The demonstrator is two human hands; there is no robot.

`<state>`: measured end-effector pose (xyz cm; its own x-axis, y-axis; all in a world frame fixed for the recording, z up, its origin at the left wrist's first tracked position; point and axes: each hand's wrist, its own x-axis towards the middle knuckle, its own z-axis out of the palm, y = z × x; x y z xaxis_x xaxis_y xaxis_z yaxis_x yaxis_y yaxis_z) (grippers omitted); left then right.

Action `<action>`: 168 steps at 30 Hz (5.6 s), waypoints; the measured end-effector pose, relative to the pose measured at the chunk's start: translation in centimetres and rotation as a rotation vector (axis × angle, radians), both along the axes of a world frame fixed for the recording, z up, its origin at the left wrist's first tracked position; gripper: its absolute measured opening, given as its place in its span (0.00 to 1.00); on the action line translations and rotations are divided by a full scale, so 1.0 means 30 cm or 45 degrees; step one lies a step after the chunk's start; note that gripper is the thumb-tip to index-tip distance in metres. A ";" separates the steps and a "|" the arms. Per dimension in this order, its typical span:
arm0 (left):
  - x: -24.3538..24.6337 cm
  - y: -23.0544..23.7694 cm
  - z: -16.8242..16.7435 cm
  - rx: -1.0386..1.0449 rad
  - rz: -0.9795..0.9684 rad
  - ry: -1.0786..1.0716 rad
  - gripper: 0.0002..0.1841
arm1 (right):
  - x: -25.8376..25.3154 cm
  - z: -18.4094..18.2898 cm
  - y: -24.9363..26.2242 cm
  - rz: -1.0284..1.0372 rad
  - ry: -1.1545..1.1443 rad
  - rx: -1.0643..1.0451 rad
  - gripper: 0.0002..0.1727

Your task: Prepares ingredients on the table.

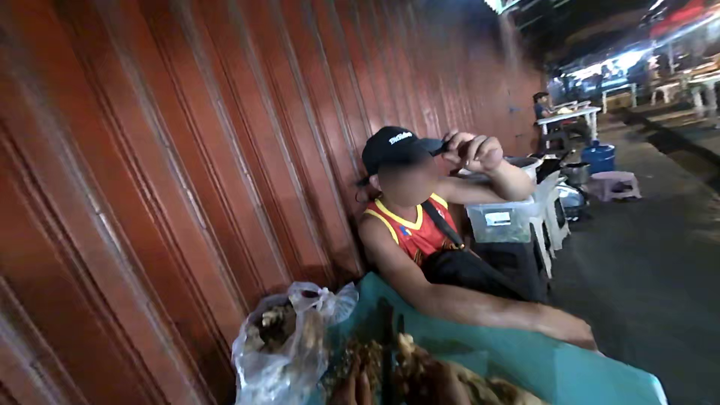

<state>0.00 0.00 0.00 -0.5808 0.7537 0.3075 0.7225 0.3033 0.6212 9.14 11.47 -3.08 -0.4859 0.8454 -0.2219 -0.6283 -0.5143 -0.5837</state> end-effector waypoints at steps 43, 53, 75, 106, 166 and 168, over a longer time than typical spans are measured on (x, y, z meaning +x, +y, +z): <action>0.098 0.034 -0.016 -0.486 -0.118 0.025 0.31 | -0.027 -0.032 -0.078 -0.172 -0.219 0.253 0.19; 0.075 0.052 -0.116 -0.010 -0.009 0.132 0.26 | -0.028 0.001 -0.075 0.078 -0.156 -0.228 0.15; 0.070 0.003 0.026 -0.506 -0.317 0.110 0.26 | 0.050 -0.025 -0.002 0.196 -0.187 0.410 0.17; 0.120 0.026 0.027 -0.667 -0.089 0.109 0.35 | -0.011 -0.018 -0.087 -0.032 -0.247 0.155 0.10; 0.090 0.036 0.013 -0.722 -0.231 0.096 0.38 | -0.021 -0.035 -0.081 0.094 -0.484 0.125 0.22; 0.101 0.039 -0.024 -0.626 -0.170 0.126 0.34 | -0.024 -0.033 -0.107 0.062 -0.484 0.028 0.22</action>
